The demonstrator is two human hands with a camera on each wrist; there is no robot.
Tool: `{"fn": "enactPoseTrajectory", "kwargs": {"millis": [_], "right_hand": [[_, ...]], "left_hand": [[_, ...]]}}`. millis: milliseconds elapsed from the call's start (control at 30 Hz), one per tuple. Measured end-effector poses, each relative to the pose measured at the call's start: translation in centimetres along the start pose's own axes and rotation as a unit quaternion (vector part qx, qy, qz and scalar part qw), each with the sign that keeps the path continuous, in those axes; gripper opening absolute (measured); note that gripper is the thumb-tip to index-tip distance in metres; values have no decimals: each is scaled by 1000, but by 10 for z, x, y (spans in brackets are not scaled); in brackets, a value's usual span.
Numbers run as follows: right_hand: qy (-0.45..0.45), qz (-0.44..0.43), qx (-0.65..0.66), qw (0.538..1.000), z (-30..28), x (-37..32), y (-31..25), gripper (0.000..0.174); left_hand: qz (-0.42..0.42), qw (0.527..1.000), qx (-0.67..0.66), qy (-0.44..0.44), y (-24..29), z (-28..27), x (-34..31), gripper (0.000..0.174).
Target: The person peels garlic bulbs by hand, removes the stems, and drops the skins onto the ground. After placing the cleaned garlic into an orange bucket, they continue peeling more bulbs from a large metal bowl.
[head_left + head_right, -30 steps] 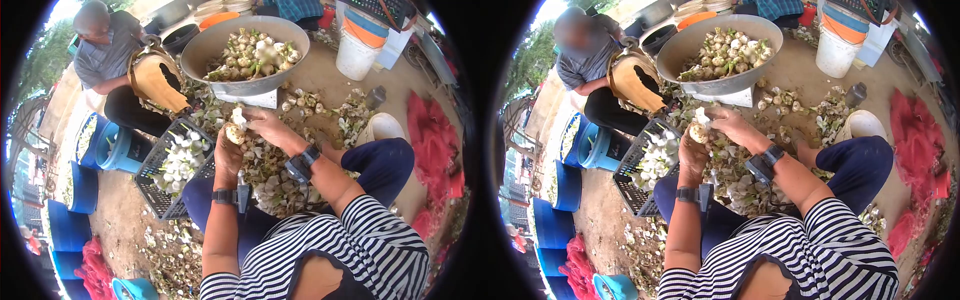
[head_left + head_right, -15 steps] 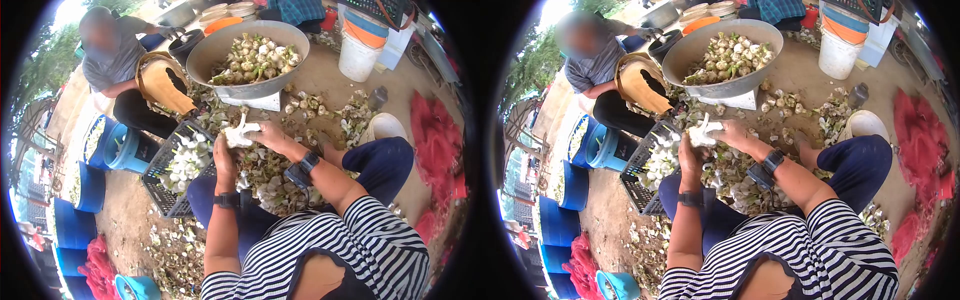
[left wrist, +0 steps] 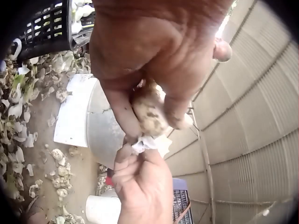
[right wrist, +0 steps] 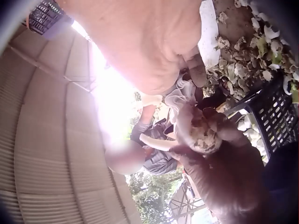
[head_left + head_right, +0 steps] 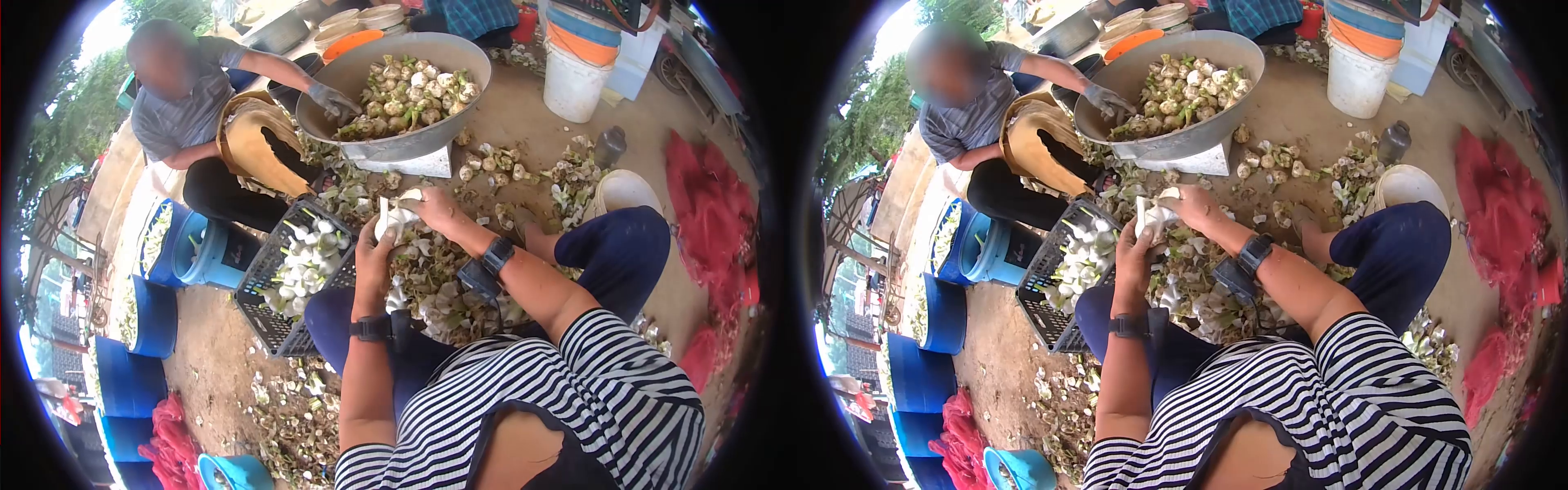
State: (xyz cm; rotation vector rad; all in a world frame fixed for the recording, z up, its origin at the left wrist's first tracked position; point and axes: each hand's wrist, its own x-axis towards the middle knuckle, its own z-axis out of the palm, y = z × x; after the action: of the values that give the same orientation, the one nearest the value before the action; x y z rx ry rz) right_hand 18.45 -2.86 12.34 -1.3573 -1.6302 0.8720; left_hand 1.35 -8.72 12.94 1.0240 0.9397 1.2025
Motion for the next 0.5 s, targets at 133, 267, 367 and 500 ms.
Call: {"fn": "enactPoseTrajectory", "kwargs": {"millis": [133,267,367,500], "right_hand": [[47,23,-99,994,2,10,25,38],[86,-238,-102,962,6,0,45,50],[-132,-140,-58,980,-25,-17,-28,33],[-100,-261,-125,952,-21,-24,-39,18]], "left_hand": [[-9,982,-146,-119,14,-3,-18,67],[22,987,-120,-109,30,4,-27,66],[63,991,116,-24,12,-10,-12,71],[256,877,404,41,10,-4,-12,59]]}}
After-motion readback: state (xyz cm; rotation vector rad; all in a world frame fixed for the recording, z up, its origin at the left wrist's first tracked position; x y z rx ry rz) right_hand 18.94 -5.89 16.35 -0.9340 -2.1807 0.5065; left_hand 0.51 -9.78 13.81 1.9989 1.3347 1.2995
